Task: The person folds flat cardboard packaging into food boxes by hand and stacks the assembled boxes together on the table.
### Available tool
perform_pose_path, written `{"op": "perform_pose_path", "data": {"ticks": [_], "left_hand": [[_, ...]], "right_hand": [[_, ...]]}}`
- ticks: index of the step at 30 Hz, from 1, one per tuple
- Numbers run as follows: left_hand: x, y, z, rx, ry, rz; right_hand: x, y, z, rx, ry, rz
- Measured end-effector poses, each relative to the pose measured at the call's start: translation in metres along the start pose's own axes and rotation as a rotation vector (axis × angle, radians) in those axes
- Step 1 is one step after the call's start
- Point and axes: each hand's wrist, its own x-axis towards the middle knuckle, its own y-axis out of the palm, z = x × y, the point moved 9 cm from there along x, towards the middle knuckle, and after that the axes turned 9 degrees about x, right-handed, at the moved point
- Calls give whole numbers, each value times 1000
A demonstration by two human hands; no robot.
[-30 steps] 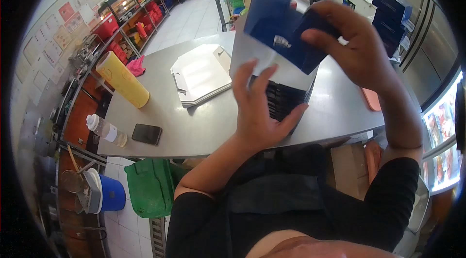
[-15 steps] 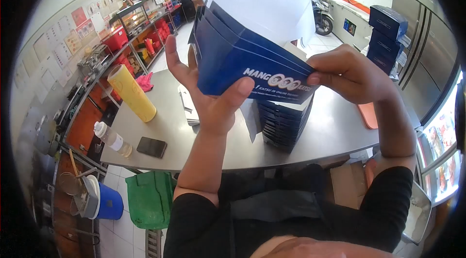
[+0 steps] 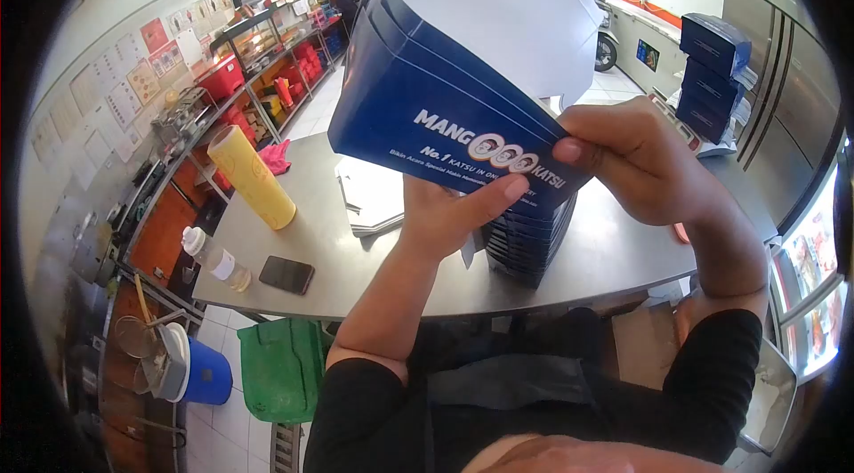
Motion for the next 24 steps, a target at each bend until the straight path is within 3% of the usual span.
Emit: {"op": "perform_pose_path", "data": {"ticks": [7,13,15,19,23,24], "left_hand": [[-6,2,2,-58,-23,-1],[-12,-5,5,-121,-16,-31],[-11,-16,7,-350,7,-40],[-1,-13,-3,-577,-21,-8],[-10,8,19,-738,-42,204],[-12,12,26,-659,-65,218]], "right_hand": [[-9,0,-3,107,163,-17],[-11,0,11,41,55,31],[-7,-9,14,289,-173,74],[-6,-8,21,-154,-335,184],[-3,2,27,-221,-323,213],[-3,2,26,-199,-297,224]]}}
